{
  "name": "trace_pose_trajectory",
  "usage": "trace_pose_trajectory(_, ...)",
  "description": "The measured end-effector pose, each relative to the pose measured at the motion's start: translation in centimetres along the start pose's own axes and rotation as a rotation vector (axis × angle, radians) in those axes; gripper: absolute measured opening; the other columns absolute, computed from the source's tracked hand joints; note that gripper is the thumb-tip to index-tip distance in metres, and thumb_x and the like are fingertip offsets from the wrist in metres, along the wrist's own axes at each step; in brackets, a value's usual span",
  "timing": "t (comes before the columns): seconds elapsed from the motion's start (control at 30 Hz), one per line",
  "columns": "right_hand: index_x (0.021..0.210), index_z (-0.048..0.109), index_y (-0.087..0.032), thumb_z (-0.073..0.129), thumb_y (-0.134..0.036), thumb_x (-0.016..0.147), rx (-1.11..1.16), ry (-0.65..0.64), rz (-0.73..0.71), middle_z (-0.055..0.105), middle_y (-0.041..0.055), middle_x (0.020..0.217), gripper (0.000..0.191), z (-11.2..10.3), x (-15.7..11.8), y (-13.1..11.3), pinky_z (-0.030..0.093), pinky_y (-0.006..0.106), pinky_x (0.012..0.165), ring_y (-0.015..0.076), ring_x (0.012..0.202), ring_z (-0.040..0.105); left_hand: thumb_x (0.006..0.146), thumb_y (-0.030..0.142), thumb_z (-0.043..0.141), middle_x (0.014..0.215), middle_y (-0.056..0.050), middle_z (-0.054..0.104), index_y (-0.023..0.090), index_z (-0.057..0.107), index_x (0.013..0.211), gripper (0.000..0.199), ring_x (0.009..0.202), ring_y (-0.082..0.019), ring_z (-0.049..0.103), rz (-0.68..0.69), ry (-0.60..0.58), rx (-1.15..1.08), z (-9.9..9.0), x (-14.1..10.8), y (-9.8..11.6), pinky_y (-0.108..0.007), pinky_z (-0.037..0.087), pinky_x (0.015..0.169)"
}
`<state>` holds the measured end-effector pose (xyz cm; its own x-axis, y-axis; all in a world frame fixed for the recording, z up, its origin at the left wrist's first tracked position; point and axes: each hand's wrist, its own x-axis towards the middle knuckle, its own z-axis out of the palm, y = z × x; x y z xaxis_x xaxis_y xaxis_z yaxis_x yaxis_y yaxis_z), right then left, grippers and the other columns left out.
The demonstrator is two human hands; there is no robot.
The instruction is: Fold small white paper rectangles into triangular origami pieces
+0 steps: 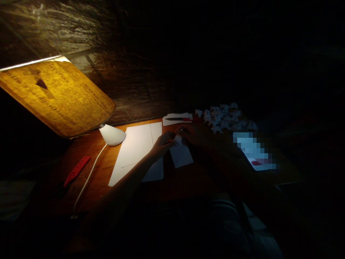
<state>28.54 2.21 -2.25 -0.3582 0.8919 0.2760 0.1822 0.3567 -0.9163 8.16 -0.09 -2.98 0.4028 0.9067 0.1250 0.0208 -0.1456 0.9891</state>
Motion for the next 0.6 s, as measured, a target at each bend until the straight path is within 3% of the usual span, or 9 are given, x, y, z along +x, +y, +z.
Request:
trace_pose_trajectory(0.13, 0.094, 0.073, -0.020, 0.060, -0.045, 0.099, -0.016, -0.016, 0.014, 0.077, 0.0076, 0.093, 0.029, -0.4, -0.4, -0.8, 0.053, 0.032, 0.076, 0.0211, 0.084, 0.069, 0.079, 0.042, 0.079, 0.087, -0.002, 0.068, 0.018, 0.067, 0.095, 0.032, 0.082, -0.017, 0.063, 0.003, 0.082, 0.008, 0.1, -0.1, 0.2, -0.028, 0.051, 0.074)
trace_pose_trajectory(0.23, 0.094, 0.073, -0.020, 0.066, -0.037, 0.093, 0.070, -0.039, 0.025, 0.078, 0.0073, 0.099, 0.018, -0.6, -0.4, -0.8, 0.055, 0.033, 0.081, 0.0214, 0.090, 0.070, 0.084, 0.045, 0.072, 0.084, -0.001, 0.066, 0.018, 0.069, 0.096, 0.030, 0.076, -0.016, 0.059, -0.053, 0.124, 0.001, 0.2, -0.4, 0.7, -0.027, 0.046, 0.069)
trace_pose_trajectory(0.43, 0.087, 0.073, -0.019, 0.066, -0.029, 0.086, 0.071, 0.012, 0.032, 0.077, 0.0069, 0.093, 0.012, -0.4, 0.0, 0.0, 0.055, 0.033, 0.079, 0.0203, 0.086, 0.068, 0.081, 0.049, 0.076, 0.088, -0.002, 0.067, 0.017, 0.069, 0.097, 0.036, 0.084, -0.018, 0.061, -0.041, 0.060, 0.036, 0.4, -0.5, 1.3, -0.028, 0.046, 0.075)
trace_pose_trajectory(0.6, 0.087, 0.071, -0.020, 0.066, -0.042, 0.091, 0.092, 0.050, 0.060, 0.074, 0.0053, 0.087, 0.023, 0.1, 0.1, 0.1, 0.053, 0.030, 0.071, 0.0193, 0.080, 0.066, 0.073, 0.048, 0.084, 0.085, -0.001, 0.065, 0.017, 0.066, 0.094, 0.041, 0.079, -0.017, 0.060, -0.073, 0.012, 0.013, 0.1, -0.2, 0.8, -0.027, 0.046, 0.071)
